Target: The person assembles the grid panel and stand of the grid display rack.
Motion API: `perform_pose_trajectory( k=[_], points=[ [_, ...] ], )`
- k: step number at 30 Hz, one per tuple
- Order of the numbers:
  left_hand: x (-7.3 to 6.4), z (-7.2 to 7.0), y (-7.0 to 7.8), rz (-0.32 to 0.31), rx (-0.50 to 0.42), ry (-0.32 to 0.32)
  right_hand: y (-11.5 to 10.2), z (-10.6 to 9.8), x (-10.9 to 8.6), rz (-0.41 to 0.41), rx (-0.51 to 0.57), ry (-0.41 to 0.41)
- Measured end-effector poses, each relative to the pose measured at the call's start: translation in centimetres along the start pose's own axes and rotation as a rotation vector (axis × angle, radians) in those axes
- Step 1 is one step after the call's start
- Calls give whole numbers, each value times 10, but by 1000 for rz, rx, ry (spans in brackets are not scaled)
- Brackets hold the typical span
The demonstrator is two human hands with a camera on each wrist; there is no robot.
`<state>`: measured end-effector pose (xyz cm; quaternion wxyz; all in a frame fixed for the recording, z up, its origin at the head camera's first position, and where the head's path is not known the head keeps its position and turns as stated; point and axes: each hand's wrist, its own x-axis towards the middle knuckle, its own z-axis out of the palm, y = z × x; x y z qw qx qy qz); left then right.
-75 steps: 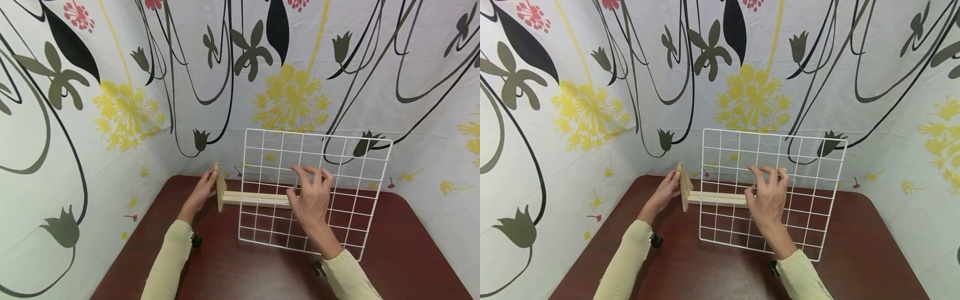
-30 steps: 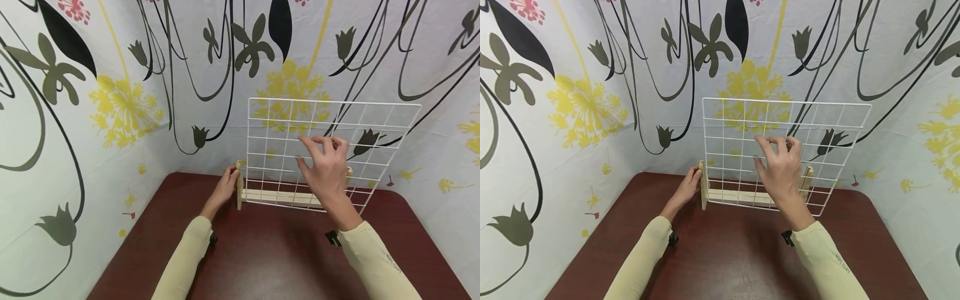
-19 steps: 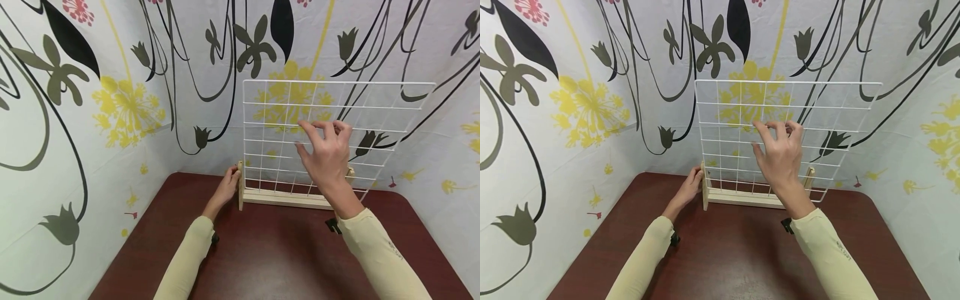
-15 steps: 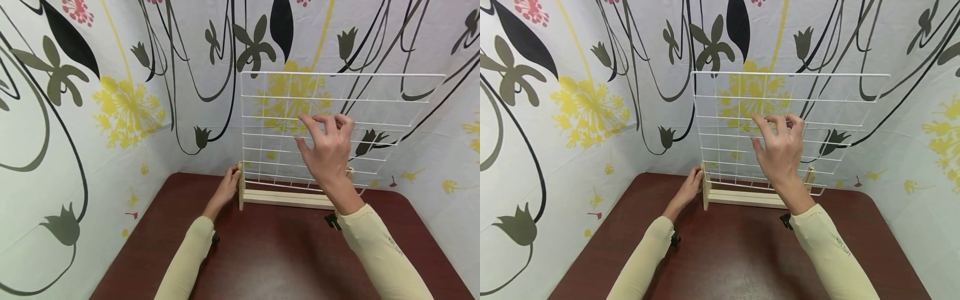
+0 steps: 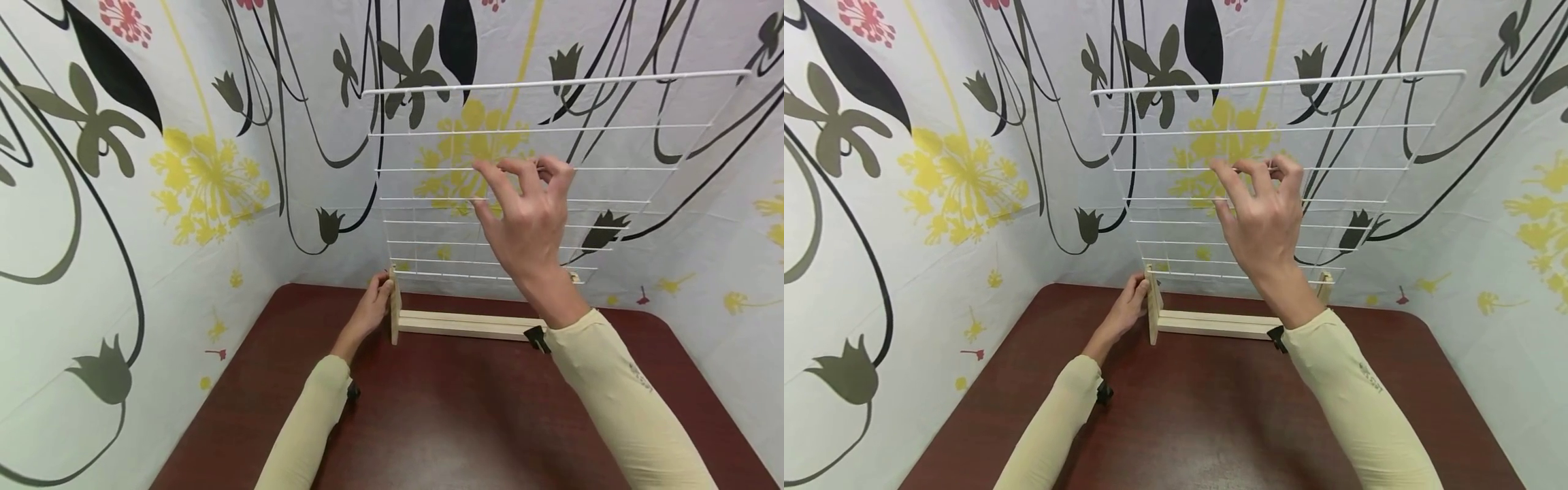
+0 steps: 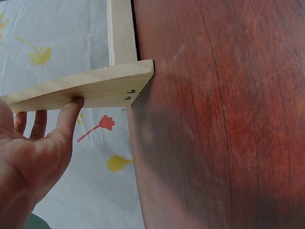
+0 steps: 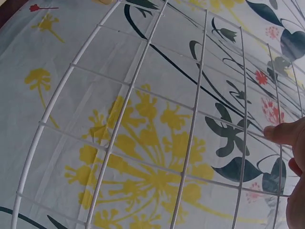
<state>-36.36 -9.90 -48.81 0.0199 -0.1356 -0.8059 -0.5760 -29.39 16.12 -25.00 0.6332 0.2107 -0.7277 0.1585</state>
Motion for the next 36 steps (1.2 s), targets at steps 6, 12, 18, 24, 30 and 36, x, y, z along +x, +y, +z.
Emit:
perform_pose_trajectory(
  k=[6,12,18,24,30,36],
  points=[
    [-4,-3,9,-39,-17,-14,-1,8,3,-27,16,8],
    [0,-4,7,-55,-30,-32,4,16,-1,-30,3,10],
    [3,2,-8,-50,-8,9,13,25,-8,-9,-2,0],
    [3,4,-7,-38,-8,11,20,30,-11,4,-7,1],
    [1,-1,6,-60,-32,-26,21,35,-11,-9,4,-21],
    [-8,-7,18,-53,-15,-70,21,41,-15,15,0,-47]
  ],
)
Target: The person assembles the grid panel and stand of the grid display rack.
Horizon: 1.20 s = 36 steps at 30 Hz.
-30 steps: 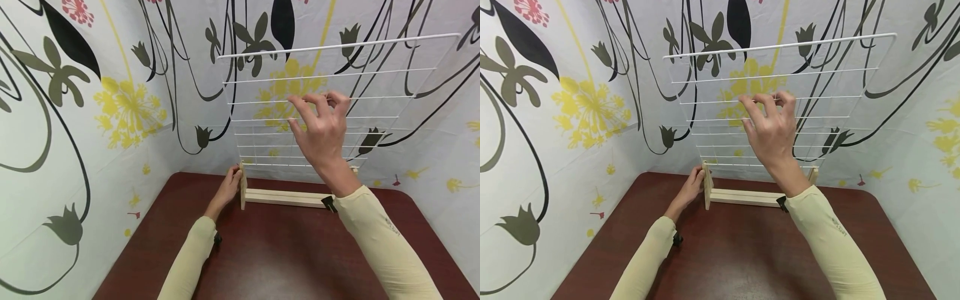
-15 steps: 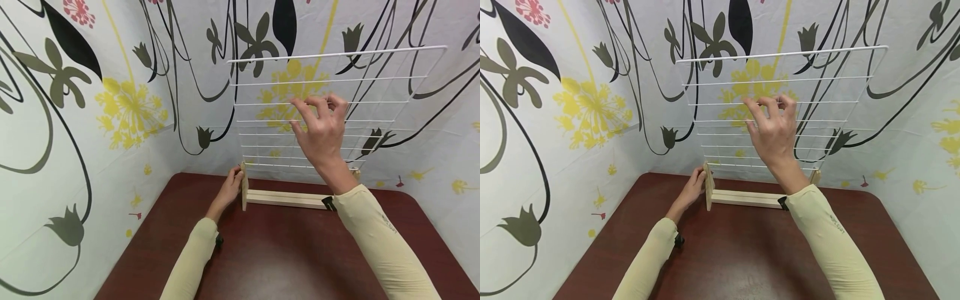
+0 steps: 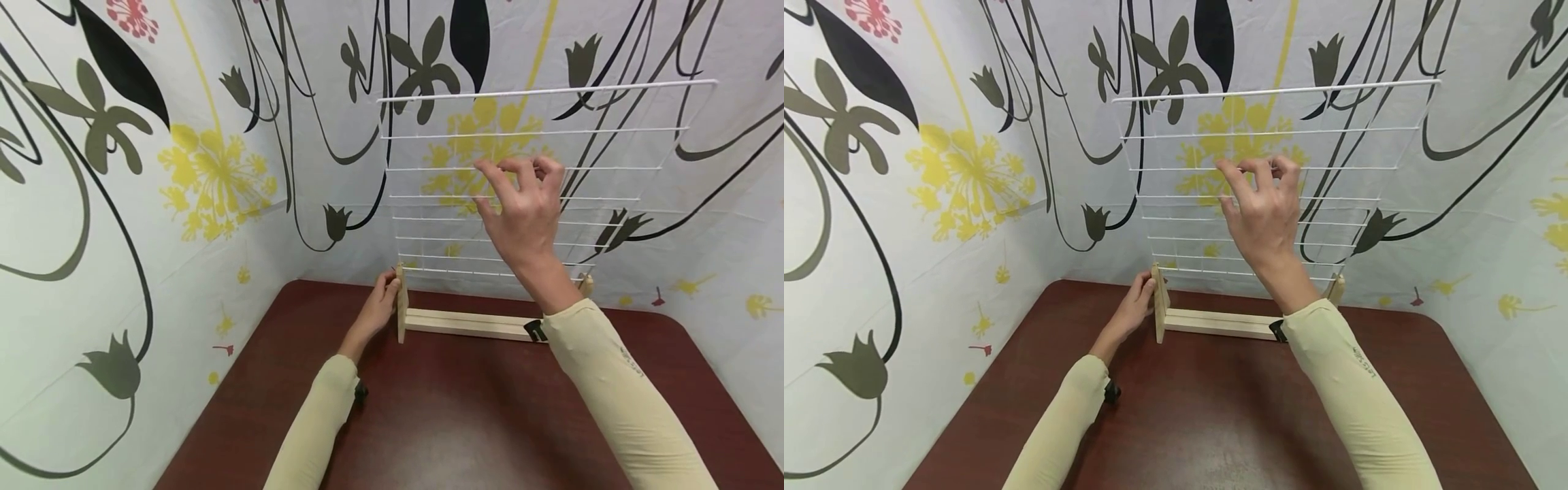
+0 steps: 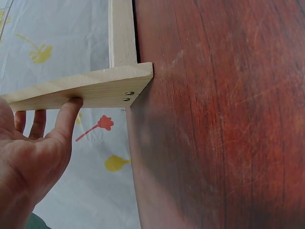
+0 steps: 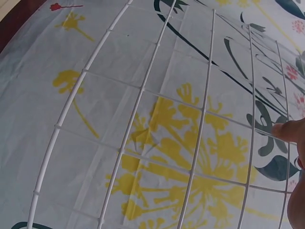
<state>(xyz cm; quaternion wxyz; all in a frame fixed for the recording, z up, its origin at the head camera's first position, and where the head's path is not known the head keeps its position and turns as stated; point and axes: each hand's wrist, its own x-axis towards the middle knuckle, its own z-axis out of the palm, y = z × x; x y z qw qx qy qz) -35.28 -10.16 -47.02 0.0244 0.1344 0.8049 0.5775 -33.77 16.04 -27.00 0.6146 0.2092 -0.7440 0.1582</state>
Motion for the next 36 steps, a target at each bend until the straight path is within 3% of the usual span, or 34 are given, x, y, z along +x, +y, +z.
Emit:
perform_pose_trajectory(
  k=[6,9,18,28,36],
  points=[
    [10,5,-22,22,19,41,3,1,-2,13,-3,-15],
    [12,6,-27,34,25,61,4,1,-1,9,-6,-33],
    [13,7,-29,36,53,79,10,1,3,7,-40,-109],
    [12,9,-30,51,65,80,22,7,-7,31,-90,-203],
    [11,10,-27,92,119,125,22,12,-18,73,-88,-206]
  ],
)
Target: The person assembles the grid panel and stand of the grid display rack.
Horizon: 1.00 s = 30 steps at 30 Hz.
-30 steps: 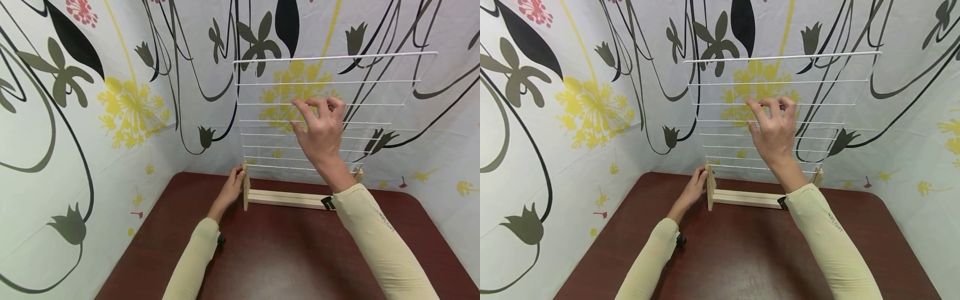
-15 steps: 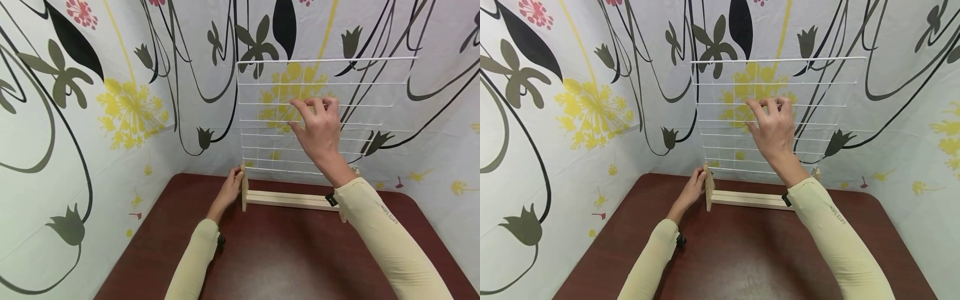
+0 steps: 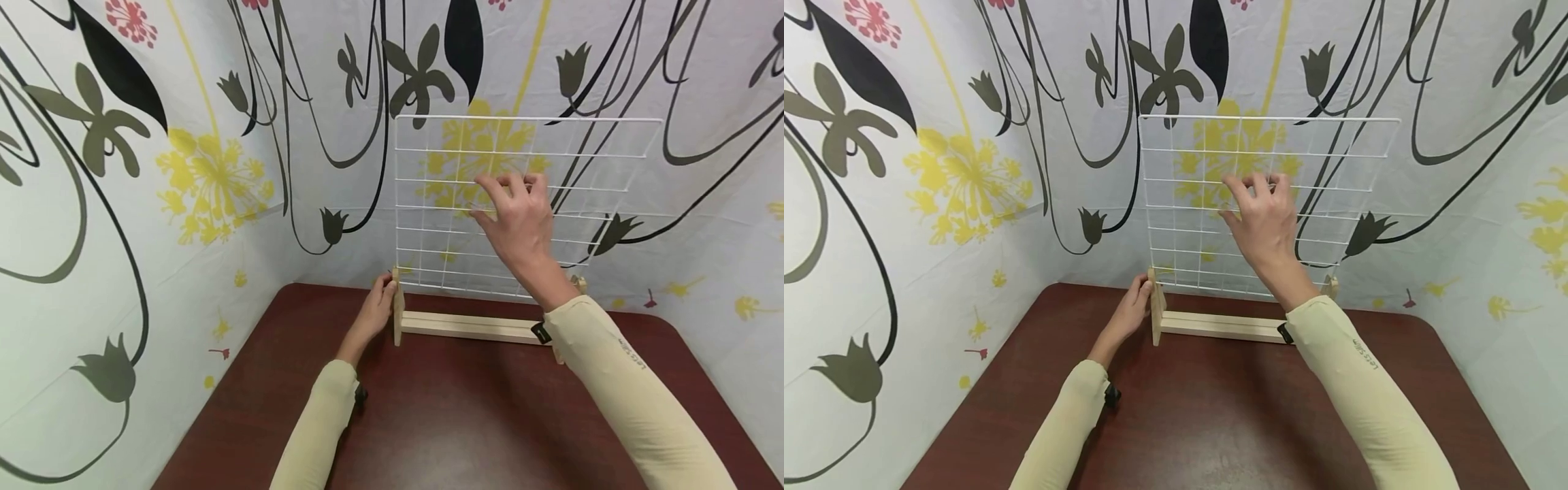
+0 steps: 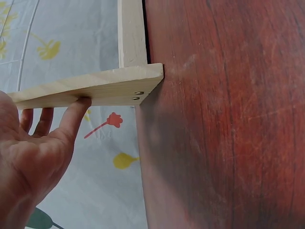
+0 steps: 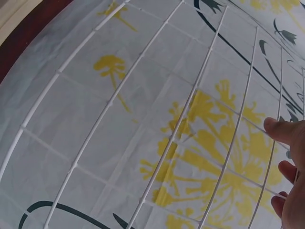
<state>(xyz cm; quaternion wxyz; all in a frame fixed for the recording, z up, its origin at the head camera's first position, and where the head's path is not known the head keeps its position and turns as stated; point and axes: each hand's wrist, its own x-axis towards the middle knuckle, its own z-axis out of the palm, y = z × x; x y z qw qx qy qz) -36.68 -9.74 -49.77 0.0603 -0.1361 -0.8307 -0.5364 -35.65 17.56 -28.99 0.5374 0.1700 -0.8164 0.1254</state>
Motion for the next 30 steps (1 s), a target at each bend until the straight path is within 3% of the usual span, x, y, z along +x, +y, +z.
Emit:
perform_pose_trajectory(
  k=[9,14,19,23,26,30],
  points=[
    [3,-4,7,14,49,15,3,-1,-3,-36,-27,-13],
    [13,-13,29,92,11,95,3,1,-3,-42,-28,-9],
    [37,-28,81,240,-20,218,3,3,-7,-51,-29,-9],
    [61,-43,135,315,-151,278,4,3,-8,-67,-32,-4],
    [75,-52,169,298,-292,267,5,2,-8,-78,-34,1],
    [82,-54,199,238,-405,238,5,0,-9,-84,-47,-4]
  ],
)
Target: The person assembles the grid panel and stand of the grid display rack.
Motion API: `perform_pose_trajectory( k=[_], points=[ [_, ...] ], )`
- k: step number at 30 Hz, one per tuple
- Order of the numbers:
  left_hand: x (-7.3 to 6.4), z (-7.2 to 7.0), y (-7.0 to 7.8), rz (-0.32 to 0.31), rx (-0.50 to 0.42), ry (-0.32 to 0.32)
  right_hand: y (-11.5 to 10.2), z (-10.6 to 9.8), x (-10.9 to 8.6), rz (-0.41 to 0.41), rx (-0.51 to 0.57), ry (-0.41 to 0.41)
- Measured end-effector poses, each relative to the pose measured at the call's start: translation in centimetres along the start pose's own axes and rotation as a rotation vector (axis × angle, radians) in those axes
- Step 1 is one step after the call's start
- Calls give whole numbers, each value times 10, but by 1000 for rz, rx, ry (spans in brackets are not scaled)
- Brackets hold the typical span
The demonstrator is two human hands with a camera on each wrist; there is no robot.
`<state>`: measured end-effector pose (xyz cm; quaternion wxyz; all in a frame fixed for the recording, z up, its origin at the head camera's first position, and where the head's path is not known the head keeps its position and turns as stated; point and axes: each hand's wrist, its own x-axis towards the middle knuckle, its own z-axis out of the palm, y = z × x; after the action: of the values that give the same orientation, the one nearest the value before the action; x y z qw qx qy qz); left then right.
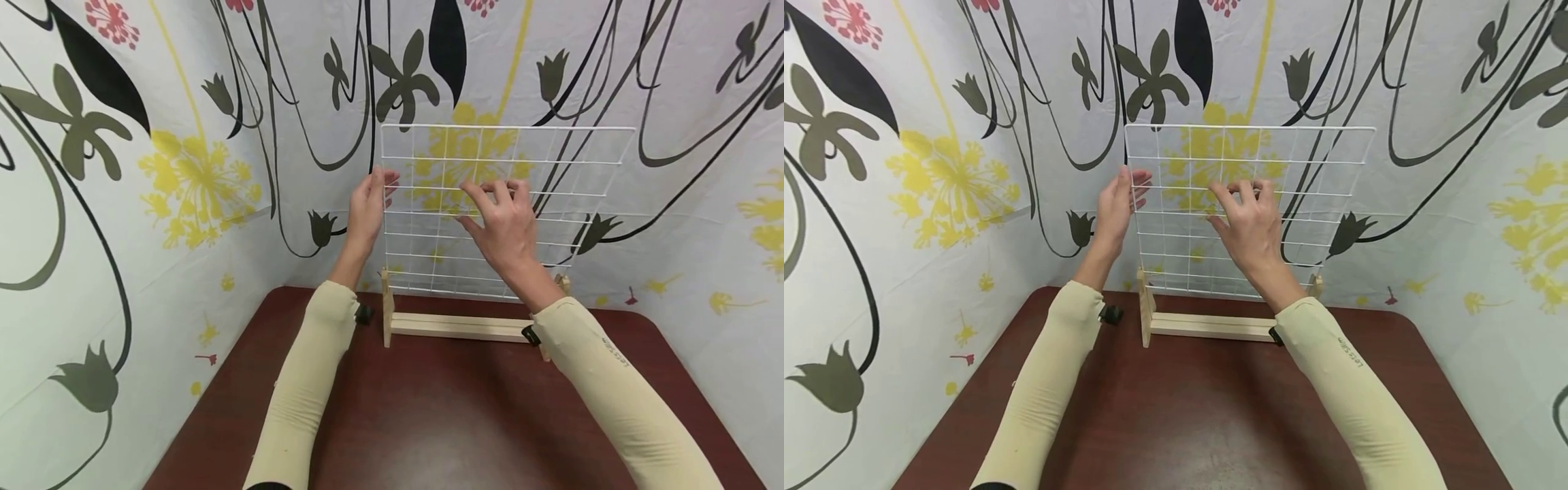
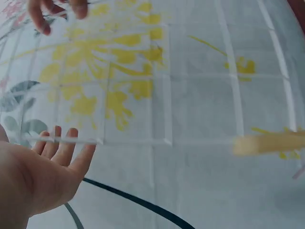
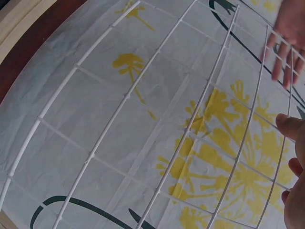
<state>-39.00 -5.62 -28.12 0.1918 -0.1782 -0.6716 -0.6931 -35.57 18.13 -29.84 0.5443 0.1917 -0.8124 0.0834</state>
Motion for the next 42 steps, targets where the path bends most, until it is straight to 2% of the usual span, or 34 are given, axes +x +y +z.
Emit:
perform_pose_trajectory(
  k=[4,10,13,17,20,22,24,26,28,30,32,34,35,36,39,42],
  points=[
    [0,7,11,-30,-76,7,-3,3,-2,-2,-10,-12],
    [-3,12,15,-70,-184,40,-7,8,-7,9,11,-21],
    [-2,14,15,-69,-237,55,-6,6,-8,8,30,-35],
    [-2,16,16,-55,-262,80,0,-4,-8,-17,80,-41],
    [-1,17,17,-32,-269,97,9,-15,-6,4,132,28],
    [0,16,18,-16,-274,108,16,-23,-3,75,170,139],
    [0,16,20,-5,-281,117,25,-31,2,191,209,288],
    [1,14,21,2,-288,125,28,-44,9,361,272,426],
    [2,13,21,3,-293,128,35,-57,17,566,329,492],
    [3,13,20,12,-301,132,47,-65,20,747,390,453],
    [4,14,18,15,-312,131,64,-68,20,869,465,350],
    [5,16,15,18,-324,131,82,-65,16,905,566,244],
    [5,17,13,19,-330,131,89,-64,13,902,645,208],
    [5,17,11,16,-333,129,95,-64,11,909,775,184],
    [5,19,6,15,-348,129,105,-65,4,927,1101,146],
    [5,19,0,14,-361,125,111,-68,-2,954,1320,129]
  ],
)
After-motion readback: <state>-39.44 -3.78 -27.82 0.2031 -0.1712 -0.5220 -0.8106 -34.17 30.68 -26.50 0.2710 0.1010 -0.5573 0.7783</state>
